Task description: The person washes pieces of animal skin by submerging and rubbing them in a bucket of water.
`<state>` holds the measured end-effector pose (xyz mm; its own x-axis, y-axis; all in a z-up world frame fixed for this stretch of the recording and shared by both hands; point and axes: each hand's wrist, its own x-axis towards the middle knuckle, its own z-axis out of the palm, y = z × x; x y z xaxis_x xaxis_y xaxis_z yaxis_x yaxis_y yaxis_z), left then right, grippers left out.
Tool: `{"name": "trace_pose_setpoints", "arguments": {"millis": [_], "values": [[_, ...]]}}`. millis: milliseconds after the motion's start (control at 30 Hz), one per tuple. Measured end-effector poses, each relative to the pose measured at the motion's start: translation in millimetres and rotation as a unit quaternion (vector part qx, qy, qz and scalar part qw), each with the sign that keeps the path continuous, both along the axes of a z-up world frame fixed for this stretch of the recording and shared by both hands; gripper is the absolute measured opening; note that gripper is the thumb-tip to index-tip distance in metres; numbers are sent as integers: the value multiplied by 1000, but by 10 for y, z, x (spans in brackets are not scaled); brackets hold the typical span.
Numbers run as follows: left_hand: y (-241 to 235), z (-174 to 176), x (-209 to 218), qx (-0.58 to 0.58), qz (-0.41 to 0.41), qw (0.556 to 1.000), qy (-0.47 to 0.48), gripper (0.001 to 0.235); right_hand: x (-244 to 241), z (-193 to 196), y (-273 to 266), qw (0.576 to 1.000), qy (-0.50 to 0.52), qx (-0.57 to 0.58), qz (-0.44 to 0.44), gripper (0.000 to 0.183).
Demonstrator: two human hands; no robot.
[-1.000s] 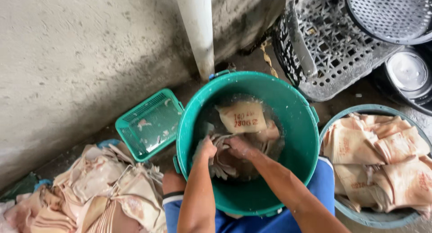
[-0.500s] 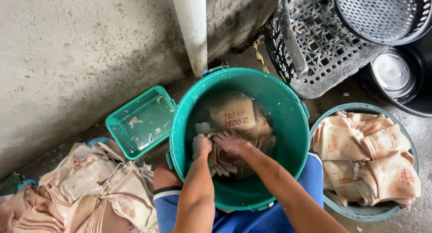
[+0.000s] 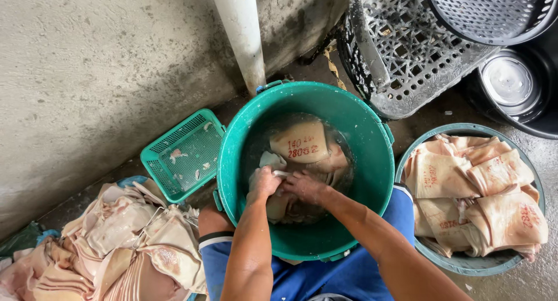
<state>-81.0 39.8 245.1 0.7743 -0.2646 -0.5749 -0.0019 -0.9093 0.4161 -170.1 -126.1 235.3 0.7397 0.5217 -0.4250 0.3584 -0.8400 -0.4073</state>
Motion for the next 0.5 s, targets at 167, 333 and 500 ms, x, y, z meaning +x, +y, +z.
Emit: {"name": "trace_pose_setpoints", "arguments": {"millis": [167,333,500], "values": [[19,-352,-118,-16,-33,997,69,31,-291,-290,-74,981,193,-11,16,42],[-92,-795,-549,30,-64,987,142,37,359,-795,-256,912,145,40,-381,43],[-127,-1060,-711,7,14,994,107,50,955,-1039,290,925,112,76,-354,49]]}}
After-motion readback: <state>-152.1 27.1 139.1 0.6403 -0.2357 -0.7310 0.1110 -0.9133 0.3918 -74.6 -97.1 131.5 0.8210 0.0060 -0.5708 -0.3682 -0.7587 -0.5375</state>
